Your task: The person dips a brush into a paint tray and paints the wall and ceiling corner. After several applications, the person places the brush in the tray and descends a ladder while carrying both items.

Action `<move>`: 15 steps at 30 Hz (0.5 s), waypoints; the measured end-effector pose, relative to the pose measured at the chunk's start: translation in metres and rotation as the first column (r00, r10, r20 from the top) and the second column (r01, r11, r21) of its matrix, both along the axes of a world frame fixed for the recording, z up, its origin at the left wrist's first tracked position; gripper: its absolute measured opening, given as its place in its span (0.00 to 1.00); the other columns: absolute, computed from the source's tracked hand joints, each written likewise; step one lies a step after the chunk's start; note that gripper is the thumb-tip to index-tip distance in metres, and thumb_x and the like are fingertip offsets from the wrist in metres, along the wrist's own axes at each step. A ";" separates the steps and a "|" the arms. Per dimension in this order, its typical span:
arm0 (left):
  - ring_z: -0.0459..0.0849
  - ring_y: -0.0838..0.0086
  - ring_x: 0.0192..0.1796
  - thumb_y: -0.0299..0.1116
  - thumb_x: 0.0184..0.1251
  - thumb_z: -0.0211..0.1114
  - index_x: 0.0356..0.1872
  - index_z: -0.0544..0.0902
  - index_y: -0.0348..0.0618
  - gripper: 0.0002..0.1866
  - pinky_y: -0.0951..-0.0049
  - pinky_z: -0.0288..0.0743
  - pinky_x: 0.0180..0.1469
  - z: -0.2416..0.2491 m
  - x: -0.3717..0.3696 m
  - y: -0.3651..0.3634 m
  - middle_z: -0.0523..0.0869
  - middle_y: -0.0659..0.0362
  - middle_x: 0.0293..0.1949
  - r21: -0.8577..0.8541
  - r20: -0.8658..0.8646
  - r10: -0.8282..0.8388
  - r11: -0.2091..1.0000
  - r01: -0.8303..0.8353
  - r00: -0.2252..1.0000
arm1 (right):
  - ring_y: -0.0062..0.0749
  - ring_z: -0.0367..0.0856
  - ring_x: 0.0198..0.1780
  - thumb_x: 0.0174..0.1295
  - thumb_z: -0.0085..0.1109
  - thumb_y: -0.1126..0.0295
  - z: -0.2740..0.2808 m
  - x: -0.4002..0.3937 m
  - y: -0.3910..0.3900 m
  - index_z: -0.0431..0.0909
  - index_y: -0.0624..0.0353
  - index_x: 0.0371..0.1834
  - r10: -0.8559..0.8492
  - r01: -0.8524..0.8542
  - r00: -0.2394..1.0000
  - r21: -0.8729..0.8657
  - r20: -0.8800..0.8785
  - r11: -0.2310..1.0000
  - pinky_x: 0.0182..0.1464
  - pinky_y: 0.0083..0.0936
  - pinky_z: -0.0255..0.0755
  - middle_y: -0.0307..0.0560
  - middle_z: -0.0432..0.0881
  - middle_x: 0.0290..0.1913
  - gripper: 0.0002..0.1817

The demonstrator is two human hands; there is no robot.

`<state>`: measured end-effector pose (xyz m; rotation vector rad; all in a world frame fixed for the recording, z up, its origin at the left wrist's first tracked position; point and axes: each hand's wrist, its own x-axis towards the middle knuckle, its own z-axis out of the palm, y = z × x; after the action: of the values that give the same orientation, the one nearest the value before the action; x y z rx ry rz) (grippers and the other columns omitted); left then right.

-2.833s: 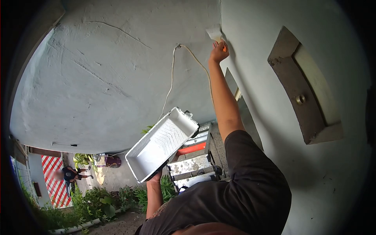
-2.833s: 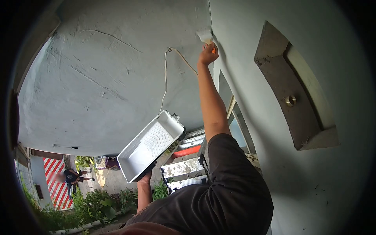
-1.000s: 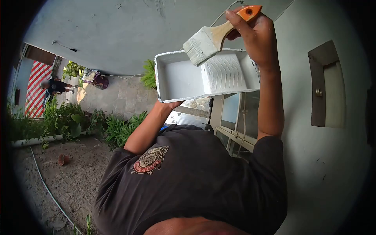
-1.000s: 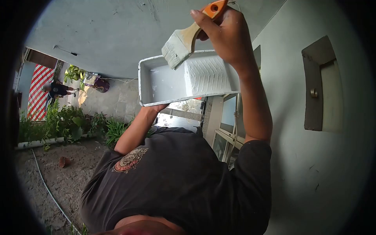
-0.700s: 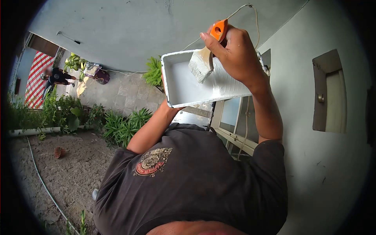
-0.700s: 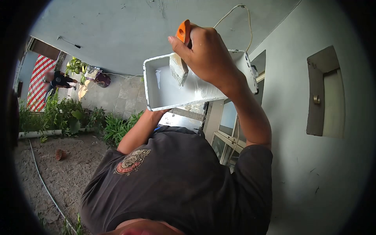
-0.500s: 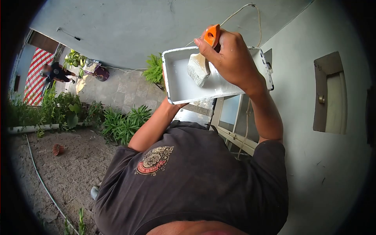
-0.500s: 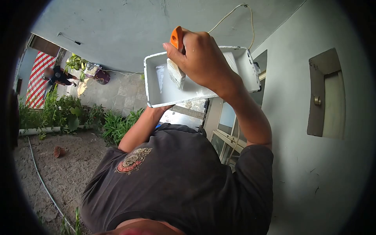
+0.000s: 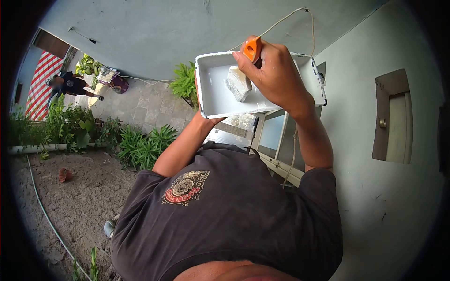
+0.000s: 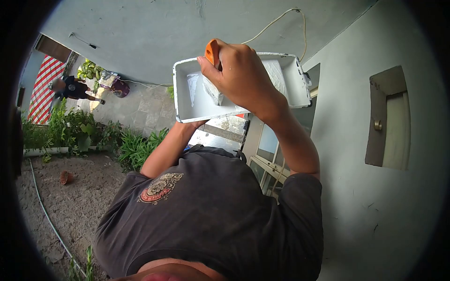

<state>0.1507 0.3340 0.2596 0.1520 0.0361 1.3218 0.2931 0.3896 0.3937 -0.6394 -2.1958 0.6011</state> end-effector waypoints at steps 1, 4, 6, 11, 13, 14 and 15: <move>0.76 0.55 0.63 0.72 0.63 0.40 0.70 0.66 0.50 0.44 0.39 0.71 0.63 0.000 0.001 0.000 0.73 0.52 0.65 0.003 -0.003 -0.018 1.000 0.018 1.000 | 0.49 0.73 0.17 0.63 0.62 0.65 -0.001 0.002 0.000 0.71 0.64 0.26 -0.018 0.018 1.000 0.003 -0.003 1.000 0.24 0.33 0.67 0.53 0.72 0.15 0.15; 0.77 0.64 0.62 0.46 0.77 0.42 0.70 0.62 0.45 0.26 0.57 0.78 0.62 -0.019 -0.001 0.004 0.74 0.54 0.62 0.084 -0.199 -0.003 0.996 0.020 0.980 | 0.36 0.72 0.15 0.64 0.62 0.64 -0.012 0.014 0.006 0.74 0.65 0.26 -0.101 0.091 0.983 -0.068 -0.154 0.994 0.23 0.28 0.67 0.49 0.75 0.16 0.16; 0.77 0.61 0.63 0.48 0.76 0.42 0.69 0.64 0.43 0.27 0.55 0.77 0.61 -0.028 -0.003 0.003 0.74 0.52 0.64 -0.004 -0.219 0.057 0.998 -0.059 0.974 | 0.30 0.73 0.17 0.65 0.62 0.64 -0.024 0.027 0.010 0.75 0.65 0.27 -0.202 0.127 0.932 -0.251 -0.301 0.960 0.23 0.25 0.68 0.45 0.76 0.17 0.15; 0.74 0.61 0.66 0.49 0.75 0.43 0.68 0.66 0.45 0.27 0.54 0.70 0.67 -0.046 -0.008 0.015 0.74 0.54 0.65 -0.110 -0.202 0.053 0.991 -0.076 0.978 | 0.25 0.82 0.26 0.66 0.61 0.64 -0.064 0.064 0.016 0.76 0.65 0.37 -0.475 0.025 0.664 -0.618 -0.578 0.786 0.27 0.20 0.79 0.42 0.80 0.29 0.12; 0.75 0.60 0.64 0.48 0.75 0.43 0.66 0.69 0.45 0.26 0.54 0.70 0.66 -0.048 -0.009 0.021 0.76 0.55 0.64 -0.207 -0.173 0.027 0.976 -0.063 0.985 | 0.27 0.83 0.27 0.65 0.62 0.64 -0.075 0.077 0.020 0.76 0.64 0.39 -0.557 0.011 0.565 -0.670 -0.608 0.742 0.30 0.25 0.82 0.44 0.80 0.33 0.13; 0.76 0.60 0.63 0.48 0.74 0.44 0.64 0.71 0.45 0.25 0.53 0.69 0.67 -0.064 -0.013 0.027 0.77 0.55 0.63 -0.268 -0.185 0.035 0.960 -0.085 0.982 | 0.28 0.83 0.28 0.65 0.63 0.63 -0.079 0.085 0.022 0.76 0.63 0.39 -0.610 -0.035 0.461 -0.700 -0.645 0.713 0.31 0.26 0.82 0.45 0.81 0.33 0.13; 0.76 0.60 0.63 0.48 0.74 0.44 0.64 0.71 0.45 0.25 0.53 0.69 0.67 -0.071 -0.015 0.030 0.77 0.55 0.63 -0.268 -0.188 0.013 0.961 -0.064 0.982 | 0.29 0.83 0.29 0.64 0.64 0.63 -0.084 0.093 0.024 0.76 0.63 0.39 -0.659 -0.088 0.352 -0.724 -0.665 0.684 0.31 0.27 0.82 0.45 0.81 0.33 0.13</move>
<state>0.1358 0.3643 0.1885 0.0387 0.3800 1.3246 0.3859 0.4138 0.3101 -0.7946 -0.6837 1.1938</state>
